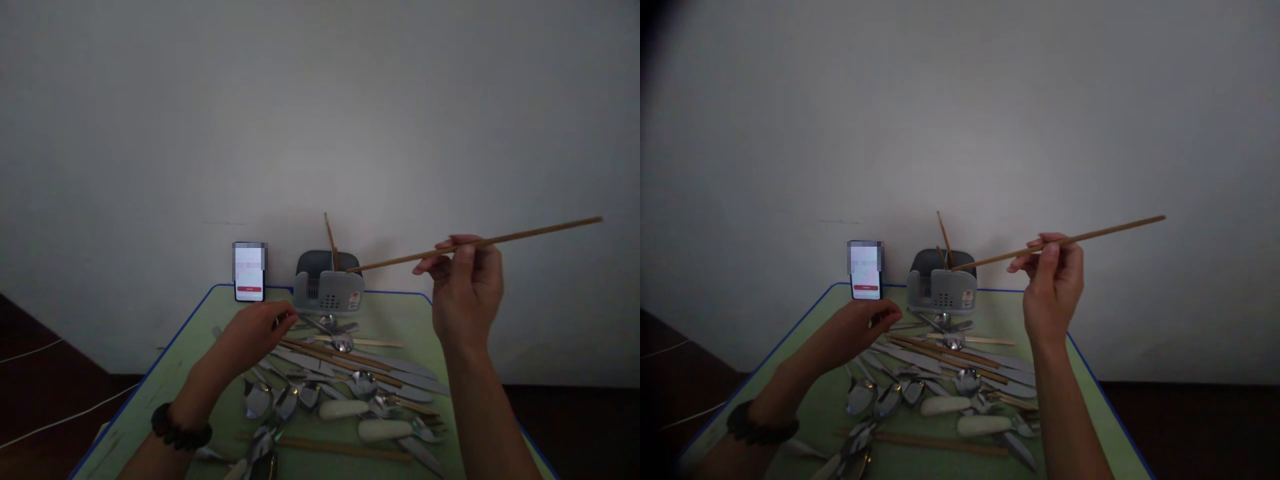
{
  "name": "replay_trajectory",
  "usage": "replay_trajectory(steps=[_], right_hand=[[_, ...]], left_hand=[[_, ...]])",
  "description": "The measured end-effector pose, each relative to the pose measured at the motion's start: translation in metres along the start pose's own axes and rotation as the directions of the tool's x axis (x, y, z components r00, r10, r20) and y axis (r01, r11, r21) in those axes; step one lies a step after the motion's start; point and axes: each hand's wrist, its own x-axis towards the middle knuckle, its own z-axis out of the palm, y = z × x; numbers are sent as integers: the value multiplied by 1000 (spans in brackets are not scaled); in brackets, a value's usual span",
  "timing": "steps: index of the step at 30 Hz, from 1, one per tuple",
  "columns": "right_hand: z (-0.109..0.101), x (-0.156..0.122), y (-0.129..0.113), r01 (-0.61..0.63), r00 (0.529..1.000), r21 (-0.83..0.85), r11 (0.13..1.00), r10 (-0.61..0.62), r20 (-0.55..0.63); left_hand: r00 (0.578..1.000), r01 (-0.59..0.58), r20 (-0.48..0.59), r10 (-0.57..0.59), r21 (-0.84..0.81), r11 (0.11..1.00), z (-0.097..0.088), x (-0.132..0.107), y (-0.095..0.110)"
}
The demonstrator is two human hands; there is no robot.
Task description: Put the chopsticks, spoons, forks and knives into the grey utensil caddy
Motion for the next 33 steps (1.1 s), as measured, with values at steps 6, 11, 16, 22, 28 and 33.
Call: replay_trajectory(steps=[6,11,16,22,28,33], right_hand=[[25,17,9,195,955,-332,923,-102,277],[49,20,50,301,751,-512,805,131,647],[61,17,76,406,559,-619,673,352,750],[66,20,86,455,503,-616,643,385,774],[53,16,81,429,560,-672,604,405,723],[43,5,67,388,500,-563,730,346,793]], left_hand=[[999,-19,50,19,-10,1000,12,3,-3],[997,-19,74,20,-13,1000,12,3,-1],[995,-16,97,19,-33,999,12,2,-2],[991,-29,129,31,-16,999,13,1,-2],[988,-29,153,30,-9,1000,15,1,-7],[986,-34,161,36,-16,999,15,2,-7]])
